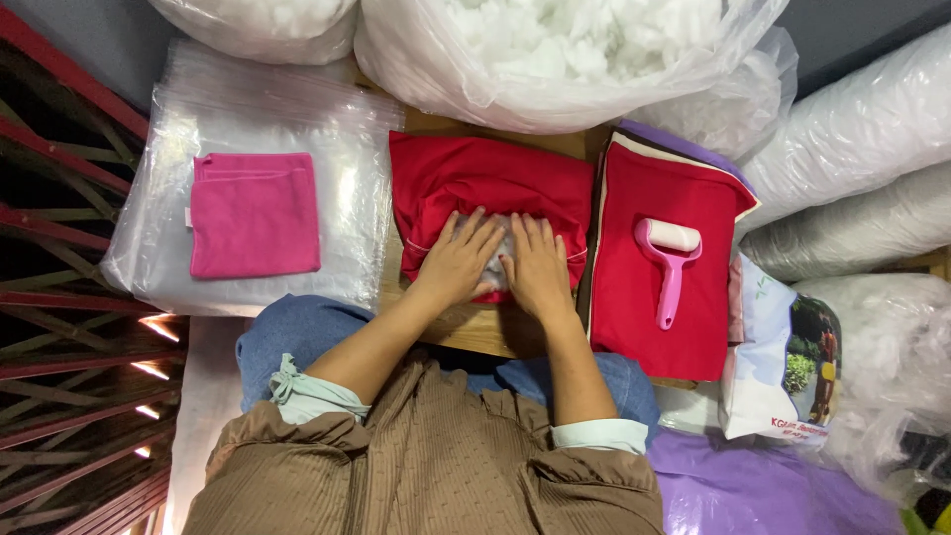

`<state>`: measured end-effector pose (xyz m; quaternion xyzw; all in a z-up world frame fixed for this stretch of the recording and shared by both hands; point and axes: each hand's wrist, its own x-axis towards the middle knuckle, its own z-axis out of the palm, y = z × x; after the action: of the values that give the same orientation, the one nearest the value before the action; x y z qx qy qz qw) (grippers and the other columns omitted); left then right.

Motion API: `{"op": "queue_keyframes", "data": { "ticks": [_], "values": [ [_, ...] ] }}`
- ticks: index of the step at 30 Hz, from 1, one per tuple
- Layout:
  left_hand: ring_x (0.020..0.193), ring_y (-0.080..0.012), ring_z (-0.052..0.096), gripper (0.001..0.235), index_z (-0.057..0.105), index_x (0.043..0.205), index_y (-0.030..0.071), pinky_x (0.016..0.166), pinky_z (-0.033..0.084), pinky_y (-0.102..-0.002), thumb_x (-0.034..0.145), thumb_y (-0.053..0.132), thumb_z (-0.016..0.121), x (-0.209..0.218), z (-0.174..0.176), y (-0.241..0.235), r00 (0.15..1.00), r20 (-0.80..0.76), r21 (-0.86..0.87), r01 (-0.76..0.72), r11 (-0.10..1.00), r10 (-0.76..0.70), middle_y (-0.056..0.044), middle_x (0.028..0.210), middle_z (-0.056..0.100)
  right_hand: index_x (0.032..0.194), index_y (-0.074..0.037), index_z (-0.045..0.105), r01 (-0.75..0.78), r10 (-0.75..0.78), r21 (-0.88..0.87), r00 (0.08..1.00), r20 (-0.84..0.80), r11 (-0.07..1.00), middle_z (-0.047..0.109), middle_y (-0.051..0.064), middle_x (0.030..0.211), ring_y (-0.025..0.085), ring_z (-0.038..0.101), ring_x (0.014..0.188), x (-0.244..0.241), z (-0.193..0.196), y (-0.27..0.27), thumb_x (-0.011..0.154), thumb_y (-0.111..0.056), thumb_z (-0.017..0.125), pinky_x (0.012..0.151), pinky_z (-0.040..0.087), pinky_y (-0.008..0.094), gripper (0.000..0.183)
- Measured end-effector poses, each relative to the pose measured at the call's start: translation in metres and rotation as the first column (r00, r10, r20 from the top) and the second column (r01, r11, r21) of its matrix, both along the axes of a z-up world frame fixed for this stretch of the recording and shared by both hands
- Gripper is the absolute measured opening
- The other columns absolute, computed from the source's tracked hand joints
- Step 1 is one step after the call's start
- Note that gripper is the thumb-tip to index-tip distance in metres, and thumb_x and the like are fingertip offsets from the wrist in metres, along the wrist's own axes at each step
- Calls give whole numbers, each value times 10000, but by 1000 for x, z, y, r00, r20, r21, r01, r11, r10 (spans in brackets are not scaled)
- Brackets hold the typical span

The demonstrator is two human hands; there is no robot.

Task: The person stuffs a red pillowcase with white cotton batting by hand. They repeatedly take handfuls of cotton from a large bag, place it inside the pillowcase, and smooth the fabric to distribute the filling evenly.

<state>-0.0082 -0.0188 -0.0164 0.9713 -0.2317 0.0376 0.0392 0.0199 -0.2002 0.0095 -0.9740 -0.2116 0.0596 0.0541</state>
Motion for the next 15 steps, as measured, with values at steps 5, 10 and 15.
{"op": "queue_keyframes", "data": {
  "ticks": [5, 10, 15],
  "values": [
    [1535, -375, 274, 944, 471, 1531, 125, 1218, 194, -648, 742, 507, 821, -8, 7, -6, 989, 149, -119, 20, 993, -3, -158, 1591, 420, 1569, -140, 407, 41, -41, -10, 999, 22, 999, 410, 165, 1580, 474, 355, 1450, -14, 4, -9, 941, -361, 646, 1131, 340, 657, 707],
    [1455, -416, 405, 738, 539, 1474, 133, 1146, 297, -679, 816, 367, 779, -20, 93, 11, 908, 410, -309, 49, 950, 86, -170, 1454, 535, 1470, -186, 573, -35, -84, 365, 948, 306, 930, 560, 135, 1427, 421, 533, 1317, -27, 78, -13, 926, -214, 713, 1055, 446, 550, 562],
    [1305, -406, 524, 602, 596, 1381, 120, 1034, 440, -566, 848, 285, 823, 21, 204, 29, 757, 597, -434, 24, 901, 267, -157, 1312, 552, 1408, -206, 620, -190, -57, 383, 834, 549, 904, 585, 68, 1348, 302, 567, 1292, 10, 179, 8, 931, -277, 763, 968, 475, 458, 503]
  ]
}}
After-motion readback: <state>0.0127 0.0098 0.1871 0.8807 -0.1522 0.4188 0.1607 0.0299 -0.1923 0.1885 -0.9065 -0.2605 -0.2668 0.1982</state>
